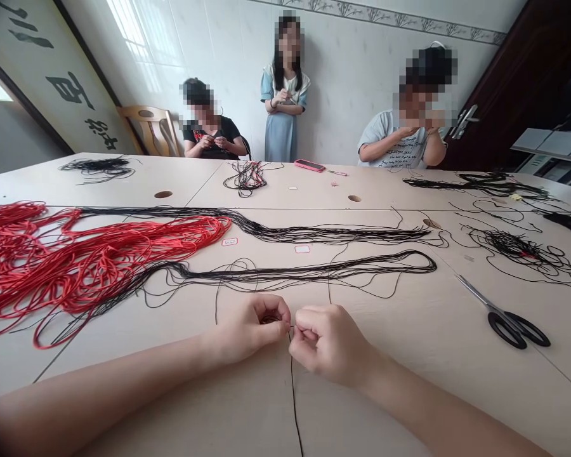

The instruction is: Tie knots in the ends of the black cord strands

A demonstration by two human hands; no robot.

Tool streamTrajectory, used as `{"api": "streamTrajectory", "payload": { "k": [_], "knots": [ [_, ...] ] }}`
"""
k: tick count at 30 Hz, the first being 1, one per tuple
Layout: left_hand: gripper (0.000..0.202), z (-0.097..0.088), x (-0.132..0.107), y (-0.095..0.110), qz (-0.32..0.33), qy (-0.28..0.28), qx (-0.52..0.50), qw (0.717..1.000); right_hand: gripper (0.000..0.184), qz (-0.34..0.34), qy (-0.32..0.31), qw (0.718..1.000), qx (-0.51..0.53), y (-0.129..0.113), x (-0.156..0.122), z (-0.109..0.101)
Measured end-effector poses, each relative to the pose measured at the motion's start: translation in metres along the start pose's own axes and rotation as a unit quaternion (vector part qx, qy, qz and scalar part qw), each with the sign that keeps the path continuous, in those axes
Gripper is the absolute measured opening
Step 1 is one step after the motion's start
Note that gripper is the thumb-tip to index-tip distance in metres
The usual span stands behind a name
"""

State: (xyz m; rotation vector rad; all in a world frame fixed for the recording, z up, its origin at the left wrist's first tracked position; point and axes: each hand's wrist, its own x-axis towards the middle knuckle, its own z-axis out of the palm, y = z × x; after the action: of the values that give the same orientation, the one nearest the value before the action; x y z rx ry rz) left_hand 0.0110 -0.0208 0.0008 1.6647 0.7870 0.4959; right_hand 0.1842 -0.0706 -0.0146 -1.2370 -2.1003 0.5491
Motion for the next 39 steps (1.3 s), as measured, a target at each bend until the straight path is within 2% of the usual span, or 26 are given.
{"api": "streamTrajectory", "payload": {
  "k": [13, 15, 17, 20, 22, 27, 30, 34, 39],
  "knots": [
    [0.004, 0.002, -0.001, -0.001, 0.029, 0.016, 0.000, 0.999, 0.036, -0.014, 0.040, 0.999, 0.035, -0.003, 0.006, 0.006],
    [0.003, 0.002, -0.003, -0.002, 0.029, 0.029, -0.003, 0.999, 0.037, 0.012, 0.034, 0.997, 0.069, -0.002, 0.006, 0.005],
    [0.005, 0.002, -0.004, -0.001, 0.030, 0.052, -0.009, 0.998, 0.036, 0.070, 0.007, 0.988, 0.137, -0.001, 0.007, 0.003],
    [0.010, 0.001, -0.003, 0.000, 0.032, 0.083, -0.020, 0.996, 0.029, 0.152, -0.063, 0.956, 0.243, -0.003, 0.010, -0.001],
    [0.011, 0.000, -0.002, 0.001, 0.030, 0.087, -0.031, 0.995, 0.029, 0.166, -0.097, 0.943, 0.272, -0.005, 0.011, -0.004],
    [0.012, 0.001, -0.002, 0.001, 0.033, 0.049, -0.054, 0.997, 0.037, 0.169, -0.110, 0.942, 0.268, -0.005, 0.010, -0.007],
    [0.014, 0.000, -0.005, 0.002, 0.028, 0.031, 0.006, 0.999, 0.034, 0.161, -0.101, 0.942, 0.276, -0.002, 0.008, -0.007],
    [0.016, 0.001, -0.010, 0.008, 0.016, -0.031, 0.083, 0.996, 0.030, 0.146, -0.096, 0.944, 0.281, 0.001, 0.006, -0.004],
    [0.020, 0.001, -0.014, 0.015, 0.006, -0.065, 0.085, 0.994, 0.026, 0.122, -0.086, 0.949, 0.277, -0.002, 0.006, -0.003]
  ]
}}
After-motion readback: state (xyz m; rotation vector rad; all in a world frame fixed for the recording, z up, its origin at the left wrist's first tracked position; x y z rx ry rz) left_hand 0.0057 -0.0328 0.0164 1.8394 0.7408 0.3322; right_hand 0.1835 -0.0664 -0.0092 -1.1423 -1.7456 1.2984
